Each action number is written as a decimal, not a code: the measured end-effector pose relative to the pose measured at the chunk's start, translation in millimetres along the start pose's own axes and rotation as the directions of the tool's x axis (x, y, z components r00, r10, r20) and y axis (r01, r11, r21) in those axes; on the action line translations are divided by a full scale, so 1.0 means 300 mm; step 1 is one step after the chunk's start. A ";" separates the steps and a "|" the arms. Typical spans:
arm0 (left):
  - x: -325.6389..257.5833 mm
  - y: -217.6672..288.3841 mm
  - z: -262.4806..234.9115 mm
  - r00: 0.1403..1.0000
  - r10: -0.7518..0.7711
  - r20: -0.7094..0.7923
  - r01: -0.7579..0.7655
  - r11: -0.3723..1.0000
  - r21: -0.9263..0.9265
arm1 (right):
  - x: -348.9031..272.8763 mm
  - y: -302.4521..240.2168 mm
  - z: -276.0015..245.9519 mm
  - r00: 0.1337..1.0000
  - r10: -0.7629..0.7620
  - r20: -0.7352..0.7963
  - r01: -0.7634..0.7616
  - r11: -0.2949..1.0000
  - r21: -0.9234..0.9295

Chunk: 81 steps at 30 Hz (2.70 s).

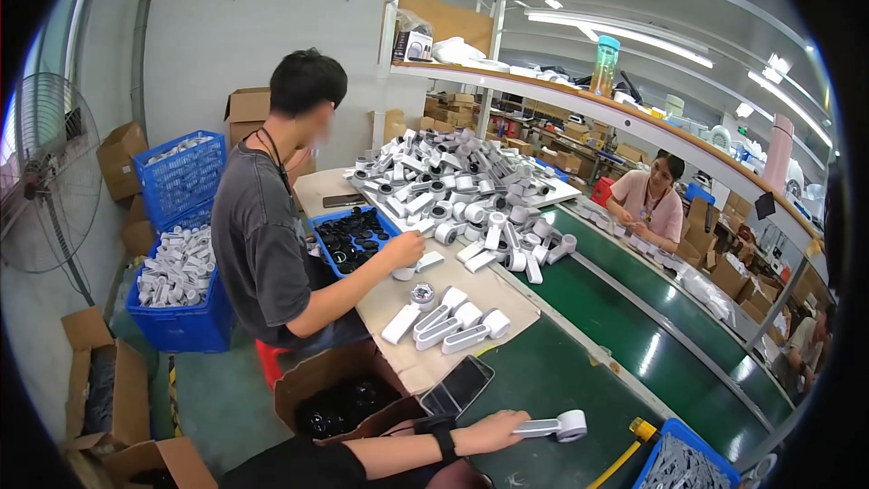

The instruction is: Assembling plastic and metal components using a mallet on a factory production line.

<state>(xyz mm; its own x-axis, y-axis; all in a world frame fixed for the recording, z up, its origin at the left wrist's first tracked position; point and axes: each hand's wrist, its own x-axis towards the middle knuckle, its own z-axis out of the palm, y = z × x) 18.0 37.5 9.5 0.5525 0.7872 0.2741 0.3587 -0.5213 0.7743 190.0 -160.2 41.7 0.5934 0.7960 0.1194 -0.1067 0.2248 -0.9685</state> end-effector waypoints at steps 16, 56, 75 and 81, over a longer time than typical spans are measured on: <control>-0.145 -0.004 -0.057 0.951 0.106 -0.289 -0.047 0.978 0.201 | -0.018 -0.022 0.073 0.995 -0.062 -0.081 0.052 0.990 -0.131; -0.154 0.054 -0.064 0.924 0.060 -0.378 -0.055 0.998 0.024 | -0.028 -0.045 0.154 0.985 0.014 -0.173 -0.053 0.972 -0.227; -0.115 0.036 -0.084 0.947 0.046 -0.318 -0.057 0.998 -0.025 | -0.001 0.026 0.074 0.997 0.051 -0.056 -0.056 0.995 -0.083; -0.118 0.044 -0.077 0.949 0.086 -0.302 -0.082 0.996 0.026 | -0.034 -0.007 0.077 0.999 0.048 -0.016 -0.051 0.982 -0.180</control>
<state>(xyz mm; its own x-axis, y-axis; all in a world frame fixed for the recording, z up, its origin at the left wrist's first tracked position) -14.3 10.3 23.3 0.3278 0.8022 0.4991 0.3315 -0.5923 0.7344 165.6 -155.9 47.7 0.6005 0.7967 0.0688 0.0091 0.0792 -0.9968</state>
